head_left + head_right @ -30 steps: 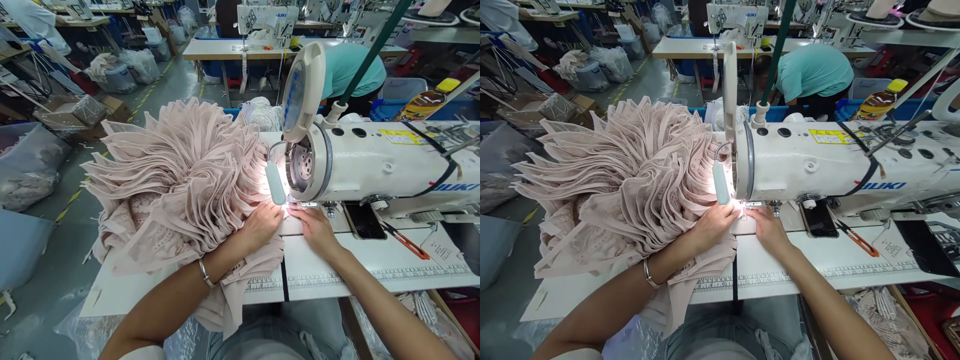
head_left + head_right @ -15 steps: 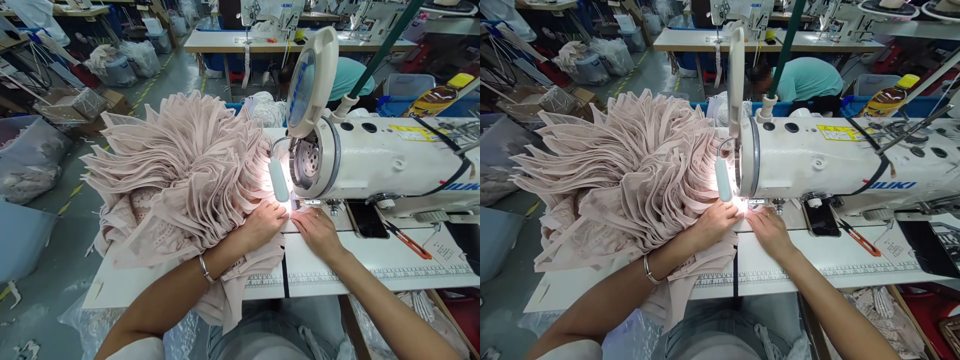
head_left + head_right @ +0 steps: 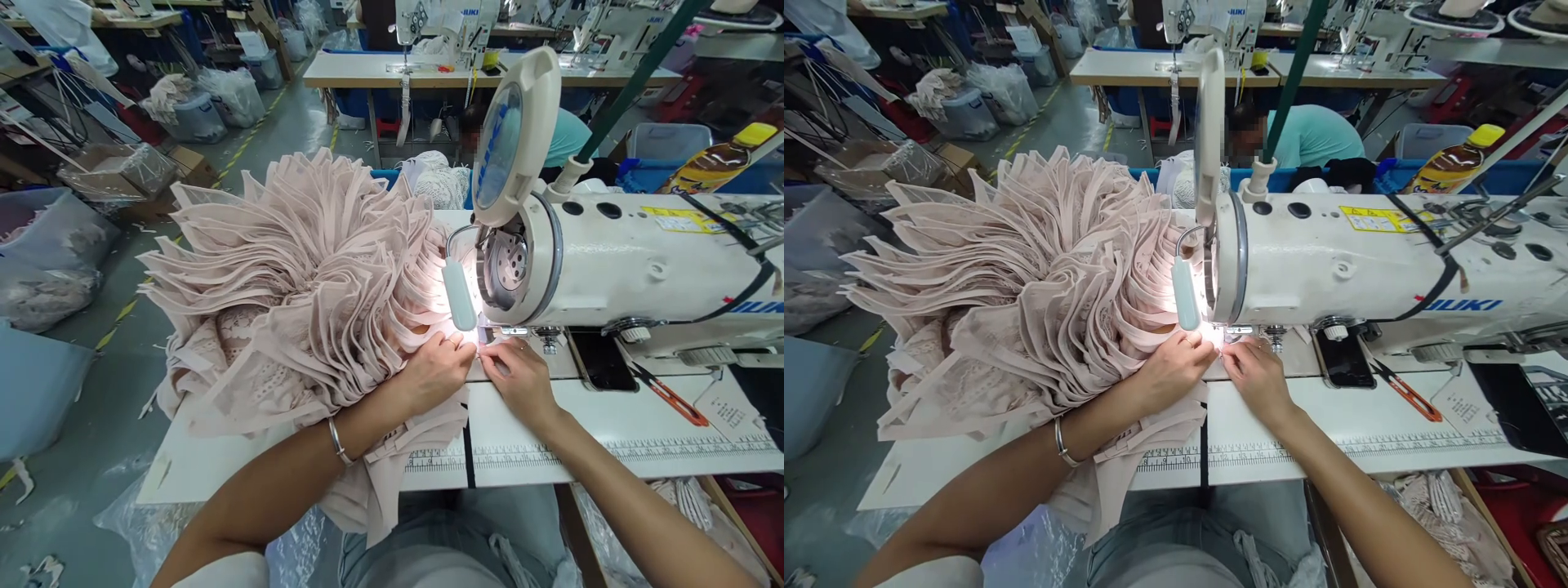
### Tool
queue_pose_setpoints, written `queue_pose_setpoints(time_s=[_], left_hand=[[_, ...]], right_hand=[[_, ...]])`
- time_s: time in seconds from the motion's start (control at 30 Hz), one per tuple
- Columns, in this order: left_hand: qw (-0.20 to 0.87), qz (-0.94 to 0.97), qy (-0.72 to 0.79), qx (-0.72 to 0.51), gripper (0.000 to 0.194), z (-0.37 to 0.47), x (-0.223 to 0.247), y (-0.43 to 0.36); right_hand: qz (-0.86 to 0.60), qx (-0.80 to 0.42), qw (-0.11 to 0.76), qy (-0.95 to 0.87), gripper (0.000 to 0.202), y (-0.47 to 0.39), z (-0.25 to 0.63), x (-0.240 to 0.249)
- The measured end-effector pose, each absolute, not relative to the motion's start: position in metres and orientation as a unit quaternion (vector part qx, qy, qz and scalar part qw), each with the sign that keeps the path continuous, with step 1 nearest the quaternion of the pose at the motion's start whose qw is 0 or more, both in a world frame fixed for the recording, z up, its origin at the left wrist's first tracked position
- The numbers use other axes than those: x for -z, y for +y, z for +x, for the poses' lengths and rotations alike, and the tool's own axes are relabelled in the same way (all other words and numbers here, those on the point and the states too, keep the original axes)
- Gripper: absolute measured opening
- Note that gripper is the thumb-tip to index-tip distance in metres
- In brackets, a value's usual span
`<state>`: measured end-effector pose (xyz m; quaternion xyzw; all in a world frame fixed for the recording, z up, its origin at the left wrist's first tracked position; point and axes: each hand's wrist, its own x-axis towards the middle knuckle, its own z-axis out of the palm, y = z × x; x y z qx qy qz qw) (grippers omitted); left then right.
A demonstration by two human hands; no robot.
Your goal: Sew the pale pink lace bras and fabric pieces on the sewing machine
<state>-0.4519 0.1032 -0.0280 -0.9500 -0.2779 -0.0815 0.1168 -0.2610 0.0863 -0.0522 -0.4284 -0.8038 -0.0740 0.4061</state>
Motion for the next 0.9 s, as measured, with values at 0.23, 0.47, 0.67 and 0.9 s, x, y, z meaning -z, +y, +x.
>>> queue_pose_setpoints(time_s=[0.23,0.47,0.67,0.9], left_hand=[[0.106,-0.948,-0.278,0.117,0.029,-0.45,0.032,0.107],[0.081,-0.944,-0.303,0.101,0.03,-0.447,0.029,0.106],[0.053,-0.946,-0.306,0.089,0.025,-0.449,0.027,0.106],[0.059,-0.946,-0.305,0.088,0.028,-0.449,0.031,0.104]], right_hand=[[-0.402,0.064,0.396,-0.823,0.014,0.085,-0.252,0.054],[-0.421,0.061,0.376,-0.823,0.022,0.081,-0.251,0.051],[-0.422,0.051,0.361,-0.83,0.036,0.079,-0.247,0.052],[-0.363,0.074,0.358,-0.857,0.035,0.078,-0.248,0.05]])
